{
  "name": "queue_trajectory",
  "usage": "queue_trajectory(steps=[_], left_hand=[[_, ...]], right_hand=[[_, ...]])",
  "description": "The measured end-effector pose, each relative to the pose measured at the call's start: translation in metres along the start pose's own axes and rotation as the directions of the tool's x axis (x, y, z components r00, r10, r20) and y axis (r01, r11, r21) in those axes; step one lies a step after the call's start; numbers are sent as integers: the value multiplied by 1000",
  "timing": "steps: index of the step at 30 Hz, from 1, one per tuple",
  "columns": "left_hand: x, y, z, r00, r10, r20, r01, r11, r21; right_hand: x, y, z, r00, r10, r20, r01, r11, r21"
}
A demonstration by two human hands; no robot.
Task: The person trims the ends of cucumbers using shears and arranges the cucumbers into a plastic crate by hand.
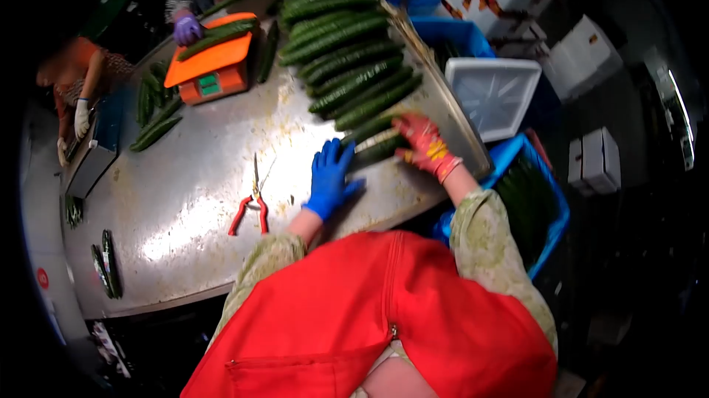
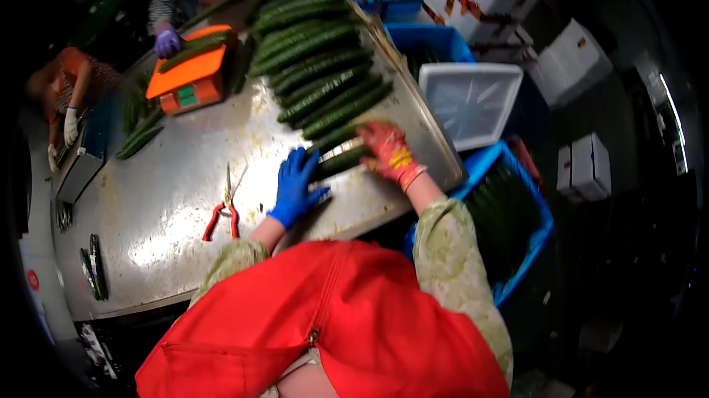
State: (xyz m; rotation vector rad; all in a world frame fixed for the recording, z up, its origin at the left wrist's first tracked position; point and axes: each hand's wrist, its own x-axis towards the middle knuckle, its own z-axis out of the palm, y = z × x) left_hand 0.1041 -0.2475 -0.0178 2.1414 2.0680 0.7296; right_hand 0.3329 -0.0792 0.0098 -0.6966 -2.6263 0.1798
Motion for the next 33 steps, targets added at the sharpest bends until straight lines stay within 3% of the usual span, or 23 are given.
queue_trajectory(steps=[2,4,7,10,15,18,19,20,22,24,26,28,33], left_hand=[[18,-1,-4,992,-47,119,51,998,-34],[30,-9,3,993,6,116,-10,999,36],[42,-17,10,992,43,120,-54,995,89],[52,-16,18,986,22,163,-33,997,67],[55,-10,43,993,66,95,-83,978,193],[62,3,45,990,38,139,-70,970,234],[63,1,46,990,40,138,-71,970,234],[62,-2,46,990,36,136,-68,969,238],[61,0,40,990,68,124,-93,973,211],[67,2,28,987,47,154,-63,993,98],[83,-5,22,996,34,81,-26,995,-94],[100,3,8,977,-33,213,47,997,-63],[145,3,18,904,-40,427,-31,987,159]], right_hand=[[-21,-5,-34,982,144,-126,-141,990,28],[-70,9,-63,920,289,-264,-277,957,82],[-177,18,-97,738,519,-432,-548,834,65],[-282,-2,-126,476,724,-499,-829,559,21],[-403,-47,-105,-31,855,-517,-882,220,417],[-434,-73,-74,23,854,-520,-960,165,228],[-438,-75,-61,39,852,-521,-943,204,264],[-437,-81,-49,-15,869,-495,-923,178,341],[-415,-94,-45,-3,888,-461,-992,57,116],[-404,-95,-43,150,892,-426,-988,151,-32],[-402,-93,-40,118,873,-474,-992,127,-12],[-402,-90,-40,77,882,-466,-997,70,-33],[-395,-92,-44,45,893,-448,-999,45,-10]])
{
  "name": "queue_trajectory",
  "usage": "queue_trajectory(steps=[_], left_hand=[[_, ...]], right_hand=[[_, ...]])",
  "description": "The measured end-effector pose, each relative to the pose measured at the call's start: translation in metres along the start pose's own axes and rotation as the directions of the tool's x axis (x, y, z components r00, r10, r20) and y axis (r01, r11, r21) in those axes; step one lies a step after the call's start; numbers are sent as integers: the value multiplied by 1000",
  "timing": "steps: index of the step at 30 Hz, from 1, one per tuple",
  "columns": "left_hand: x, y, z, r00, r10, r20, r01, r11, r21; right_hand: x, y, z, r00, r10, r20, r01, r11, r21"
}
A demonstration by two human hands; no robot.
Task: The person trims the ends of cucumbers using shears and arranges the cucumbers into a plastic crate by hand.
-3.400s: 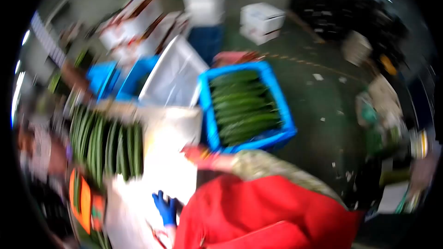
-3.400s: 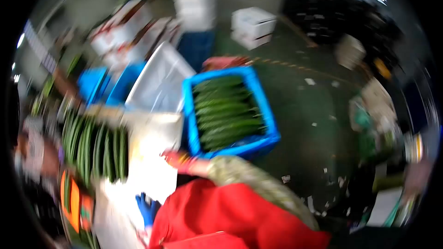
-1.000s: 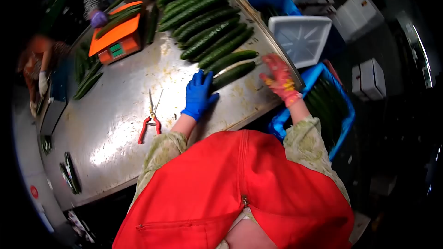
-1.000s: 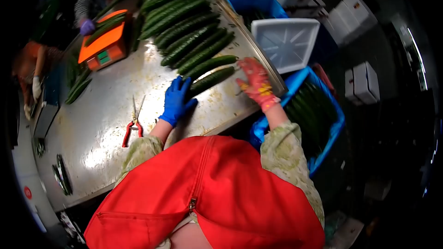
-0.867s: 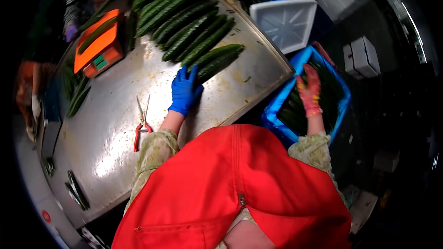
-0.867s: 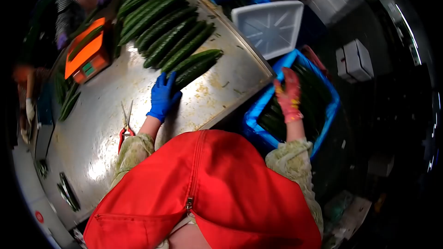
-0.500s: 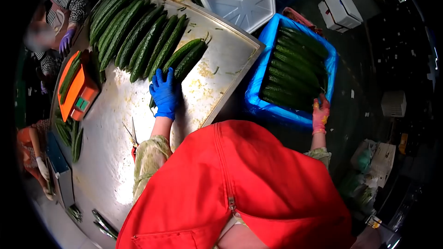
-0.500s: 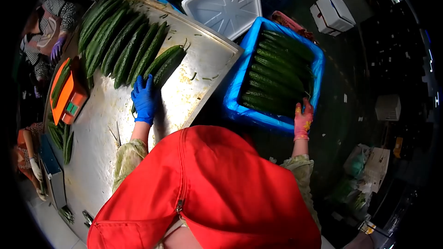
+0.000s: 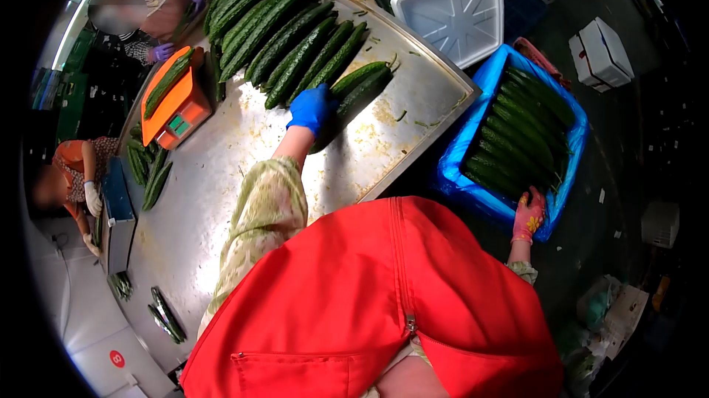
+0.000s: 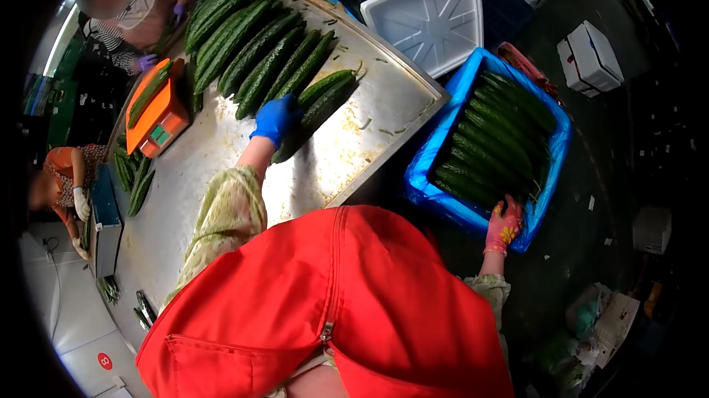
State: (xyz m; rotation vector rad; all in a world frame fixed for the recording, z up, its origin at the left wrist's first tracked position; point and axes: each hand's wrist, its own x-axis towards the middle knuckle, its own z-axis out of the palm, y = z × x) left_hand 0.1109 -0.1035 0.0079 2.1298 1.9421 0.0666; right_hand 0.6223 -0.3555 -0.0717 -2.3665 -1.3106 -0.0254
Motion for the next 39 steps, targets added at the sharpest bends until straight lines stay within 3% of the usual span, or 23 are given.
queue_trajectory(steps=[4,7,8,9,11,15,16,17,18,20,21,23,25,29,31,32,33,34,35,36,37,39], left_hand=[[0,14,-38,995,38,89,-42,998,38],[-19,17,-79,991,39,-126,-52,993,-102],[-31,15,-95,980,14,-197,-56,977,-208],[-40,9,-102,983,-80,-162,7,913,-409],[-64,8,-111,948,-258,-186,-34,498,-866],[-115,-5,-80,971,-238,8,-4,-53,-999],[-129,6,-72,993,-96,69,41,-266,-963],[-134,17,-48,980,-142,142,73,-405,-911],[-141,9,-15,978,0,207,164,-611,-775],[-150,47,22,899,-56,434,179,-858,-481],[-145,68,33,829,-129,544,108,-918,-382],[-134,61,89,809,75,584,232,-952,-199],[-122,69,105,805,-83,587,169,-917,-362],[-88,80,74,788,-104,606,234,-860,-453],[-89,87,58,863,14,505,352,-734,-581],[-92,95,30,907,-1,422,383,-417,-824],[-95,100,7,942,21,334,335,-36,-942],[-93,97,27,998,-21,-57,-53,157,-986],[-89,90,20,963,70,-260,-259,506,-823],[-85,82,14,930,132,-342,-303,802,-515],[-82,75,10,894,223,-389,-287,951,-114],[-77,52,32,954,159,-254,-152,987,47]], right_hand=[[1,3,2,1000,-19,-10,19,1000,7],[-1,1,1,1000,-28,-7,28,1000,9],[-1,1,1,1000,-28,-7,28,1000,7],[-1,0,0,1000,-27,-8,27,1000,5],[0,-1,-1,1000,-27,-5,27,1000,7],[1,-3,-1,1000,5,8,-5,1000,-7],[1,-1,0,1000,6,8,-6,1000,-5],[1,0,0,1000,5,9,-5,1000,-6],[1,-1,0,1000,-3,-5,3,1000,-10],[0,-3,-1,1000,1,-5,-1,1000,-18],[1,-4,-2,1000,3,-8,-3,1000,-22],[1,-3,-2,1000,-16,-16,15,999,-32],[1,-3,-2,1000,-23,-19,23,999,-37],[1,-5,-3,1000,-8,-18,7,999,-35],[1,-4,-3,1000,-3,-17,3,1000,-26],[0,-4,-3,1000,15,-13,-15,1000,-14],[1,-5,-3,1000,21,-18,-22,1000,-16],[1,-6,-2,999,26,-21,-26,999,-18],[0,-6,-2,999,28,-21,-28,999,-19],[0,-6,-3,1000,23,-21,-23,999,-21],[0,-6,-3,1000,18,-22,-18,1000,-23],[2,-6,-2,1000,19,-24,-19,1000,-20]])
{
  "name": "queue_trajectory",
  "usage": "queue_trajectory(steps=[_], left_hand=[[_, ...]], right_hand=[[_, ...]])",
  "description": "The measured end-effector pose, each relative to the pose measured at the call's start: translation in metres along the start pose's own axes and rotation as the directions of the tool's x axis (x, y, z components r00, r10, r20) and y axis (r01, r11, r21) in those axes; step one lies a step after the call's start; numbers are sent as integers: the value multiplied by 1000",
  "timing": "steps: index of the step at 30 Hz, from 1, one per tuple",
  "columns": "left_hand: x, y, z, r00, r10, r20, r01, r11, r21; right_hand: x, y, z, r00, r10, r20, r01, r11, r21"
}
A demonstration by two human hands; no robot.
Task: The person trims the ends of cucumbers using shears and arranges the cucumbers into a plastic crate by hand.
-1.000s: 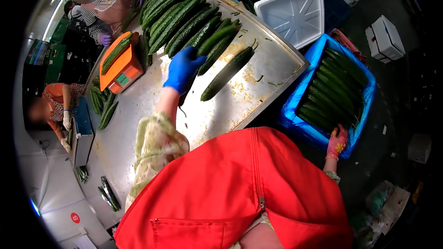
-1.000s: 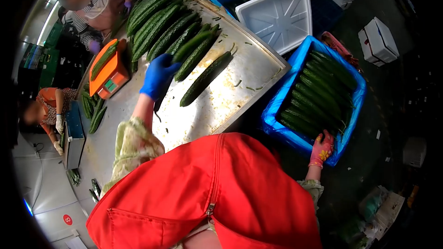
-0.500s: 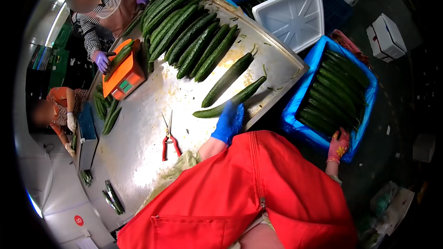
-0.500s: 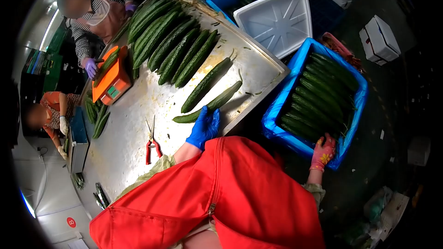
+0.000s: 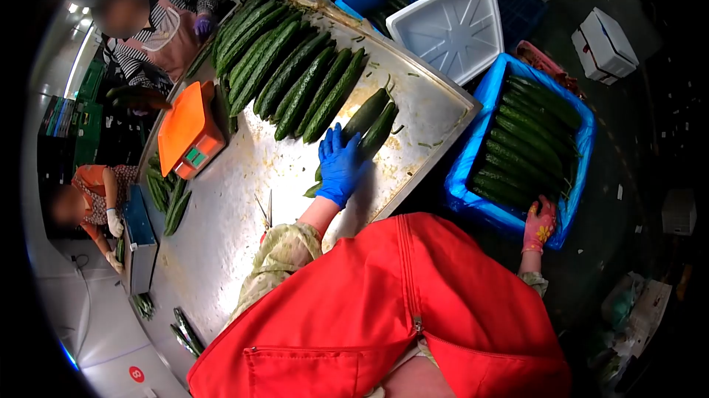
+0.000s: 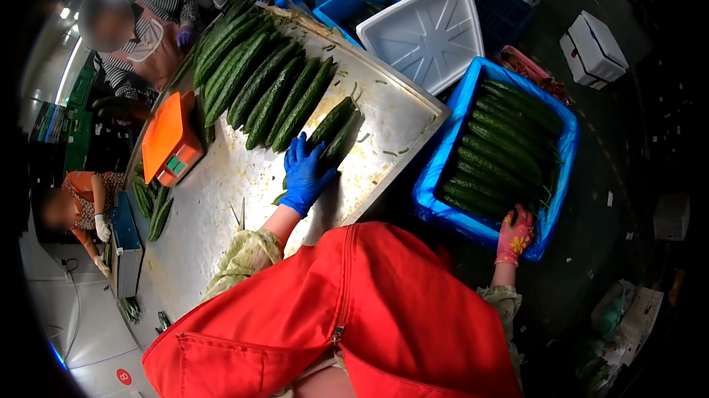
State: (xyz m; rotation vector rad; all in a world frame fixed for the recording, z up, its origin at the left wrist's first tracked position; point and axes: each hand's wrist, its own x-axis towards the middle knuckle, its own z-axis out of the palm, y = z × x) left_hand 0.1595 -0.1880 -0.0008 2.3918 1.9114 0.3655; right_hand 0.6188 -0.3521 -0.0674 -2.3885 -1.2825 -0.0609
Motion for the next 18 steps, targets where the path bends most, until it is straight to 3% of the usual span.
queue_trajectory(steps=[2,5,8,9,10,11,12,13,14,16,18], left_hand=[[0,-7,8,996,-26,90,27,1000,-1],[8,-7,14,999,43,27,-44,998,47],[25,-2,15,997,-37,69,38,999,-14],[29,-7,18,1000,0,31,0,1000,5],[34,-16,18,998,37,54,-32,995,-93],[35,-27,22,997,73,19,-68,983,-172],[37,-37,29,987,155,-32,-158,982,-109],[39,-46,36,986,164,-27,-166,981,-102],[42,-51,32,989,147,-8,-147,985,-85],[48,-60,25,998,68,5,-67,998,-3],[50,-72,29,997,70,-19,-69,998,10]], right_hand=[[-2,2,2,1000,18,6,-18,1000,2],[-1,2,3,1000,19,-7,-19,1000,-7],[-1,-1,0,1000,18,-2,-18,1000,-9],[-1,3,4,1000,-8,-17,8,999,-37],[-3,7,11,999,-3,-44,6,998,56],[-5,9,12,997,-49,-68,51,998,30],[-7,4,7,997,75,25,-78,984,163],[-4,-4,-5,1000,-10,19,10,1000,1],[-3,-9,-10,999,-29,-35,29,1000,1],[-3,5,-6,996,-91,-3,91,986,142],[7,15,-16,983,-171,-59,179,970,166]])
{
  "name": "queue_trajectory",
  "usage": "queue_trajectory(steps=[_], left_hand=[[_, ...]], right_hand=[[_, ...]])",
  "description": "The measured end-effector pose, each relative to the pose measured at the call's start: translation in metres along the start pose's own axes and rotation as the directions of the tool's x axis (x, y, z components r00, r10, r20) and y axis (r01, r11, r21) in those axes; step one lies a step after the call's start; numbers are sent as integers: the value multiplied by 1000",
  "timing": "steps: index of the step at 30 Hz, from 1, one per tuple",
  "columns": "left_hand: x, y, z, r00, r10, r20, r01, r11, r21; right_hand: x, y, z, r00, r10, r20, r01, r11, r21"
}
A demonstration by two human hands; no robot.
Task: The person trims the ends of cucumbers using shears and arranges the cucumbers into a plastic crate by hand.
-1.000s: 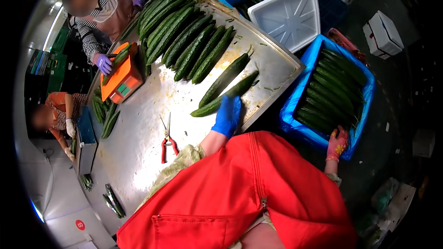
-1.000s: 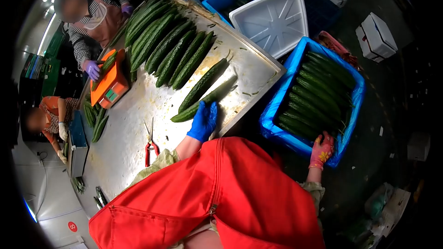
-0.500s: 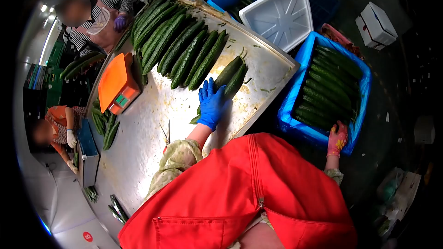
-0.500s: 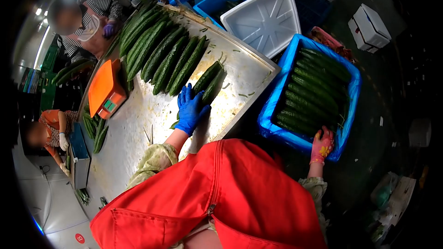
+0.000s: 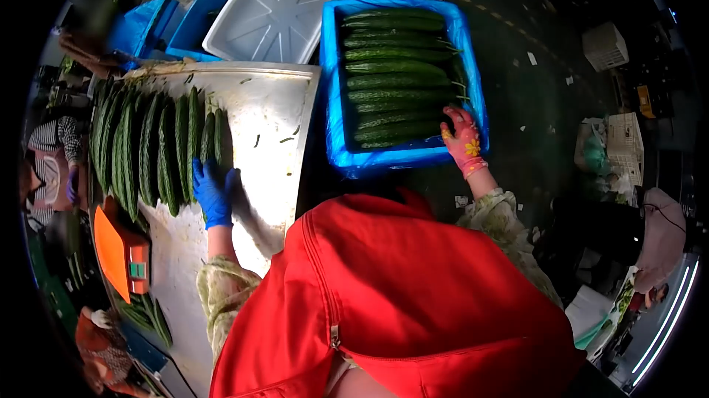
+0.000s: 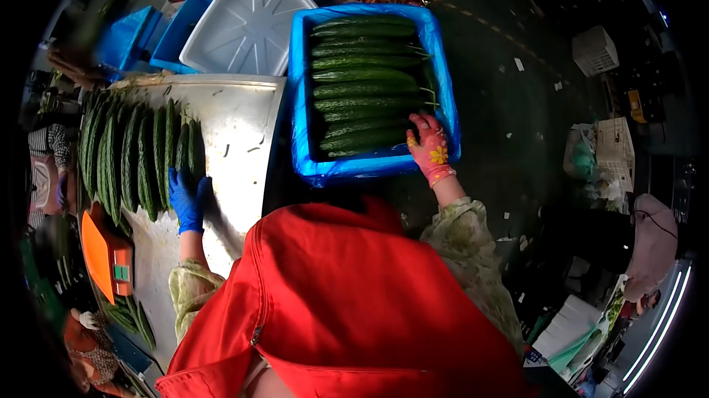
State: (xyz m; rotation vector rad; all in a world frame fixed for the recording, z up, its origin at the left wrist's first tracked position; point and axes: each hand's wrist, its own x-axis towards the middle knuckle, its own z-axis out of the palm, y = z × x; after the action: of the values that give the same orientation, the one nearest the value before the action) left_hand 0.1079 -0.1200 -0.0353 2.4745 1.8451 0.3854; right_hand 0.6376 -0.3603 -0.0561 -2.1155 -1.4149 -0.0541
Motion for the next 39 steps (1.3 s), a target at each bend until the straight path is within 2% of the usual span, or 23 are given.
queue_trajectory(steps=[1,2,4,8,10,12,14,16,18,19,22,23,27,30,31,34,35,36,38,39], left_hand=[[0,-7,4,999,40,-27,-41,998,-52],[-1,-6,6,998,44,-38,-45,999,-23],[-2,2,8,997,50,-63,-48,998,36],[-8,35,2,984,28,-178,-14,997,79],[-15,60,-1,970,-11,-244,19,999,29],[-23,94,-4,947,-42,-318,36,999,-24],[-36,129,-6,951,-32,-306,-12,990,-143],[-56,160,-1,971,-32,-236,-12,983,-183],[-66,167,7,983,-94,-158,68,984,-162],[-70,167,7,972,-102,-213,73,987,-140],[-70,168,11,968,-127,-217,87,978,-188],[-69,169,11,973,-113,-200,77,981,-178],[-67,169,9,982,-94,-162,62,979,-196],[-68,168,11,980,-106,-167,70,975,-210],[-67,169,9,979,-109,-175,72,976,-206],[-68,178,-1,963,-195,-188,135,947,-290],[-70,177,-2,953,-187,-238,103,939,-328],[-72,174,-4,940,-181,-289,70,932,-357],[-79,171,-14,907,-235,-349,65,898,-435],[-82,174,-25,883,-235,-406,41,900,-433]], right_hand=[[5,7,-5,999,-51,-18,51,999,19],[13,11,-12,997,-70,13,70,997,-16],[29,17,-24,988,-123,91,137,976,-168],[70,19,-20,899,-233,371,313,934,-171],[88,18,-9,853,-312,419,394,911,-124],[96,22,9,830,-317,459,417,899,-133],[93,19,15,852,-296,431,400,900,-173],[89,19,18,866,-316,387,416,885,-209],[90,18,13,853,-274,444,400,890,-219],[93,16,12,861,-289,419,411,880,-238],[109,5,7,813,-206,545,403,875,-269],[115,4,7,795,-260,547,465,841,-276],[135,-11,-2,623,-131,772,463,857,-228],[154,-24,-24,578,-197,792,420,904,-82],[165,-34,-41,526,-149,837,419,902,-102],[184,-37,-83,489,-306,817,570,821,-33],[188,-40,-93,501,-364,785,617,787,-29],[195,-53,-101,471,-298,830,601,798,-54],[207,-95,-107,432,-340,835,633,774,-13],[210,-114,-99,402,-420,813,652,755,68]])
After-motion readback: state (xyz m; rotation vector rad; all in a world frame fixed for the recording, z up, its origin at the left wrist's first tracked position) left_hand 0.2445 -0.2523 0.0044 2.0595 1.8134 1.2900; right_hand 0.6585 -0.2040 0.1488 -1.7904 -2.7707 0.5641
